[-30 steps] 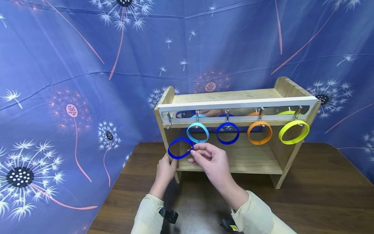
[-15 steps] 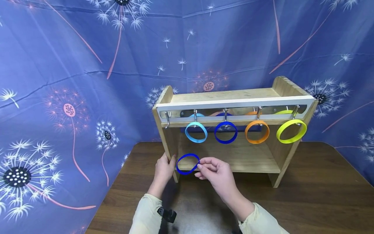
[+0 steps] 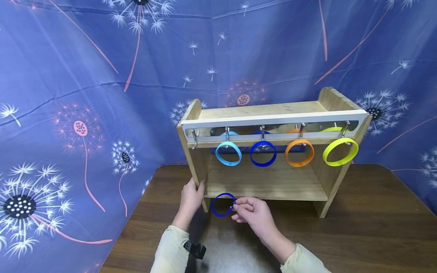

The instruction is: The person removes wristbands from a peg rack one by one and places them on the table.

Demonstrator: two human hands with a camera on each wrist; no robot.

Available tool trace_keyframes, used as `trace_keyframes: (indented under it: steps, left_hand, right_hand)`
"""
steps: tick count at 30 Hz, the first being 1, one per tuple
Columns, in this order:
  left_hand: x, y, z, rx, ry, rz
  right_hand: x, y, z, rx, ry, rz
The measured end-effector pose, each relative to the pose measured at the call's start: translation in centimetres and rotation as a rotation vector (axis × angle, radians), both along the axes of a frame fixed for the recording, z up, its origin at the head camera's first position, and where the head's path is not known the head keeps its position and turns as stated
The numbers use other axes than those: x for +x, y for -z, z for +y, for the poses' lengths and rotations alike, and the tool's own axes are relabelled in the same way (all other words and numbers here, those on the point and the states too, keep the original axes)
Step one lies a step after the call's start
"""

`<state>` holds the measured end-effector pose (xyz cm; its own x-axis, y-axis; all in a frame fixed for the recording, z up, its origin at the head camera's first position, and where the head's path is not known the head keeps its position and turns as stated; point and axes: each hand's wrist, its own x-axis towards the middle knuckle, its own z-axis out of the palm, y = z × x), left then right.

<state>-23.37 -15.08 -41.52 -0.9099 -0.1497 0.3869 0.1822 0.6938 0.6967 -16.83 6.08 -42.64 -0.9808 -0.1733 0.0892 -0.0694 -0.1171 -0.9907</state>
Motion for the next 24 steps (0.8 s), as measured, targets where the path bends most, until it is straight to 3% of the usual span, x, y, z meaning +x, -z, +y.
trace_keyframes:
  steps: [9, 24]
  left_hand:
    - [0.0, -0.1, 0.0, 0.01, 0.0, -0.015]
    - [-0.1, 0.1, 0.1, 0.004, -0.003, -0.009]
  right_hand:
    - [-0.3, 2.7, -0.1, 0.048, -0.056, -0.032]
    - [-0.4, 5.6, -0.7, 0.111, -0.118, -0.125]
